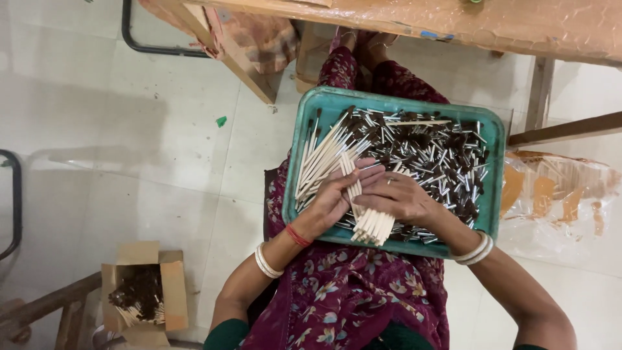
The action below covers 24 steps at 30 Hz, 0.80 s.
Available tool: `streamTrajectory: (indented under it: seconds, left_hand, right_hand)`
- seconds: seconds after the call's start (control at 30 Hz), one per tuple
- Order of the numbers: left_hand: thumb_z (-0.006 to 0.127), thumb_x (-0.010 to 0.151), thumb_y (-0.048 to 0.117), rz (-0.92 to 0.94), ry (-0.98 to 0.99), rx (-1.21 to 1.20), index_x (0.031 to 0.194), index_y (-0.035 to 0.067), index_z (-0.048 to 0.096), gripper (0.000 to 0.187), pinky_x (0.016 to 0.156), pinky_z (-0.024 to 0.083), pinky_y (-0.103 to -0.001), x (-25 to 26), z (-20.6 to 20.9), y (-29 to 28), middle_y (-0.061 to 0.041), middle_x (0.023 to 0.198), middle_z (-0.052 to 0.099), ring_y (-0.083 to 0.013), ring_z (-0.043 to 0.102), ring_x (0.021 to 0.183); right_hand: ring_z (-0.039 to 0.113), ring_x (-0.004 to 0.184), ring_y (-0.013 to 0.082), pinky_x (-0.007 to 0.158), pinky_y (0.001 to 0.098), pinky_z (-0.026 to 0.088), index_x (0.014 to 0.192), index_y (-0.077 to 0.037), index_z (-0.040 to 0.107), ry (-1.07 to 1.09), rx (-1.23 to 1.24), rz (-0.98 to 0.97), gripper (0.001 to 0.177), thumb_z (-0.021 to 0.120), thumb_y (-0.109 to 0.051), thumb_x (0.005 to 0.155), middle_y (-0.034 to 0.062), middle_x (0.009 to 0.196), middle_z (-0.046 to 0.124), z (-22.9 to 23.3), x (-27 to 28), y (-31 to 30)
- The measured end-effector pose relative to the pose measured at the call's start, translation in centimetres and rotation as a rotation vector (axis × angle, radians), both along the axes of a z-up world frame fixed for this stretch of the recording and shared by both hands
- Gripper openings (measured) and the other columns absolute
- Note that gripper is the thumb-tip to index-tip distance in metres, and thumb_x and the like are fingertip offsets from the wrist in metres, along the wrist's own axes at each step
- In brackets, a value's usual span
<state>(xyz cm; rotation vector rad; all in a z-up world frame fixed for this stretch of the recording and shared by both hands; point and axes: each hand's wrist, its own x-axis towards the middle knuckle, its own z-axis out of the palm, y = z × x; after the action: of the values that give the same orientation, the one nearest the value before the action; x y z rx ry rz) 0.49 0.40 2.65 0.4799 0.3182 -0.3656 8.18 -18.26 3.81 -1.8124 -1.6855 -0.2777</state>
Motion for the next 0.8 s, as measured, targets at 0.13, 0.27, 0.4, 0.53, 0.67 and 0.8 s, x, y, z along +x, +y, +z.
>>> streamTrajectory:
  seconds: [0.13,0.27,0.4,0.53,0.67,0.8]
  left_hand:
    - [0.042,0.108,0.01,0.004,0.019,0.023,0.14,-0.006,0.049,0.037,0.112,0.049,-0.041,-0.3,0.2,-0.2,-0.026,0.147,0.053,-0.0338,0.055,0.135]
    - [0.047,0.107,0.008,0.005,-0.046,-0.045,0.136,-0.004,0.054,0.032,0.117,0.049,-0.037,-0.7,-1.0,-0.4,-0.024,0.15,0.053,-0.0307,0.054,0.139]
    - [0.046,0.108,0.008,-0.004,-0.111,-0.05,0.138,-0.004,0.053,0.033,0.119,0.046,-0.036,-0.6,0.3,-0.4,-0.022,0.152,0.051,-0.0288,0.05,0.142]
    - [0.038,0.109,0.012,-0.045,-0.086,0.012,0.141,-0.004,0.051,0.039,0.12,0.044,-0.037,-0.3,1.3,-0.3,-0.02,0.153,0.05,-0.0284,0.048,0.143]
    - [0.033,0.109,0.014,-0.08,-0.114,0.015,0.144,-0.005,0.049,0.043,0.122,0.042,-0.037,-0.2,1.7,-0.2,-0.018,0.154,0.049,-0.0258,0.047,0.145]
    - [0.035,0.108,0.009,-0.099,-0.119,-0.009,0.146,-0.006,0.047,0.043,0.12,0.042,-0.04,-0.2,1.5,0.0,-0.02,0.152,0.05,-0.0289,0.05,0.141]
  right_hand:
    - [0.074,0.087,0.0167,0.078,0.0278,0.064,0.11,-0.015,0.078,-0.111,0.027,0.074,0.031,0.082,-0.005,0.08,0.0014,0.1,0.078,0.6,0.0,1.2]
    - [0.074,0.088,0.0154,0.081,0.0328,0.062,0.103,-0.013,0.078,-0.201,0.043,0.146,0.022,0.083,-0.014,0.082,-0.0005,0.106,0.079,1.0,-0.3,1.0]
    - [0.074,0.091,0.0145,0.083,0.0339,0.062,0.105,-0.012,0.078,-0.204,0.128,0.159,0.02,0.083,-0.018,0.086,0.0018,0.104,0.078,0.1,0.0,1.0]
    - [0.073,0.088,0.0132,0.077,0.0311,0.06,0.103,-0.012,0.079,-0.172,0.058,0.142,0.021,0.082,-0.019,0.084,0.0009,0.102,0.08,1.6,0.1,0.8]
    - [0.074,0.09,0.0148,0.079,0.032,0.06,0.102,-0.012,0.079,-0.127,0.028,0.156,0.02,0.082,-0.021,0.084,0.0032,0.102,0.08,1.9,0.1,0.7]
    - [0.075,0.097,0.0171,0.088,0.0352,0.061,0.1,-0.012,0.08,-0.12,0.059,0.165,0.019,0.081,-0.021,0.084,0.0031,0.106,0.078,0.9,1.5,-0.3]
